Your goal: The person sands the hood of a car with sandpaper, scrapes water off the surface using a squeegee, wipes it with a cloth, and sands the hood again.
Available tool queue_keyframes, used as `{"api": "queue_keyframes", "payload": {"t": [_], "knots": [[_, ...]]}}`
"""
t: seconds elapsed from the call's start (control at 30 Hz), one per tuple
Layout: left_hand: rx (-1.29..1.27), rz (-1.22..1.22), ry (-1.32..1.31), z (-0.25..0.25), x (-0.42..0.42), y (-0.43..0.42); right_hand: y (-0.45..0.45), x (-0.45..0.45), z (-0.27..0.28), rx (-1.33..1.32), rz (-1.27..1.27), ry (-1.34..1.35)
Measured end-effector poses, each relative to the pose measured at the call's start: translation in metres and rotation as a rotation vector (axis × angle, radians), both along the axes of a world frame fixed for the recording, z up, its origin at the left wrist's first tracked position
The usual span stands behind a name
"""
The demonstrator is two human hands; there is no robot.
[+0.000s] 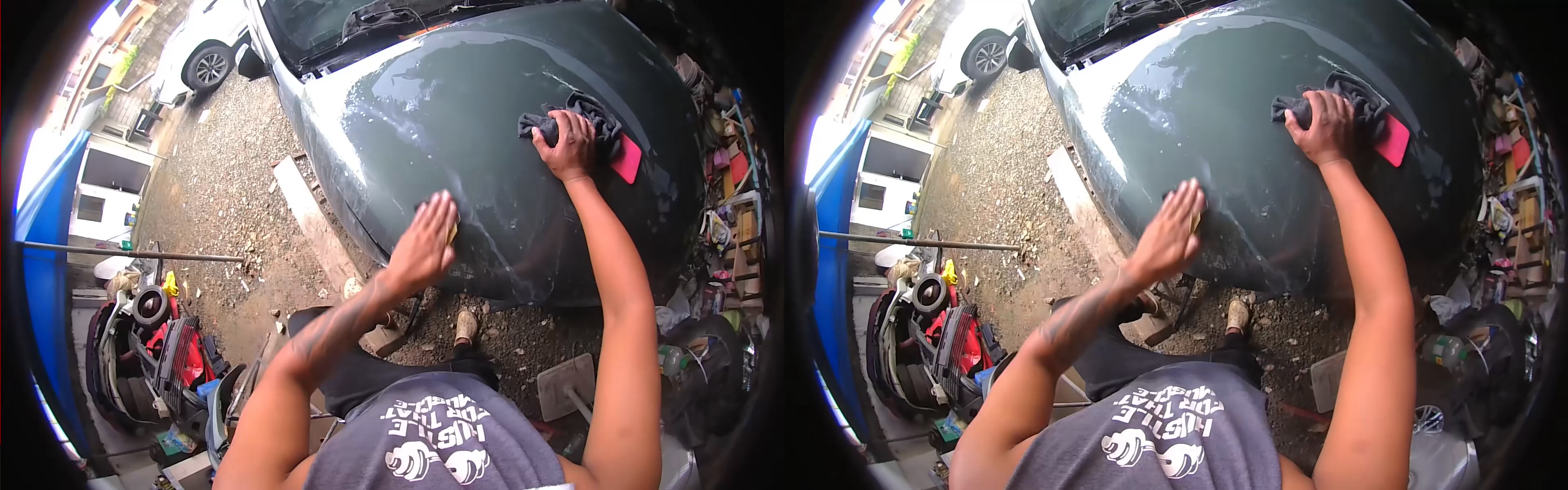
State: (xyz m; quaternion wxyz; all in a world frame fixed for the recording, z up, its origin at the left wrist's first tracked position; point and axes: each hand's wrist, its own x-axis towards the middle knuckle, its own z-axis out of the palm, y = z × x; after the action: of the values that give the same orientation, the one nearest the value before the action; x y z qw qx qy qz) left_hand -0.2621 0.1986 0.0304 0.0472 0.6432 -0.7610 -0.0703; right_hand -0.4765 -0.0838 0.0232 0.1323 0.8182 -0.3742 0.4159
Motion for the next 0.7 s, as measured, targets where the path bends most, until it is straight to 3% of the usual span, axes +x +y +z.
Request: {"api": "queue_keyframes", "payload": {"t": [0.1,0.23,0.33,0.37,0.47,0.6,0.7], "knots": [[0.013,-0.067,0.15,0.0,0.022,-0.022,-0.001,-0.001,-0.001,0.054,0.008,0.005],[-0.262,0.052,0.053,-0.014,0.048,-0.121,0.001,-0.001,-0.001,0.048,0.002,0.004],[-0.129,-0.01,-0.073,-0.018,0.016,-0.068,0.001,-0.001,0.0,0.029,-0.009,0.007],[-0.087,-0.077,-0.009,-0.017,0.006,-0.045,-0.001,0.0,0.002,0.028,-0.01,0.007],[-0.105,-0.106,0.051,-0.011,0.025,-0.071,0.003,0.0,0.003,0.066,0.001,0.004],[-0.303,0.068,0.025,-0.021,0.035,-0.151,0.003,0.0,0.003,0.071,0.003,-0.007],[-0.2,-0.009,-0.008,-0.021,-0.002,-0.086,0.002,0.0,0.002,0.052,-0.014,-0.001]]}}
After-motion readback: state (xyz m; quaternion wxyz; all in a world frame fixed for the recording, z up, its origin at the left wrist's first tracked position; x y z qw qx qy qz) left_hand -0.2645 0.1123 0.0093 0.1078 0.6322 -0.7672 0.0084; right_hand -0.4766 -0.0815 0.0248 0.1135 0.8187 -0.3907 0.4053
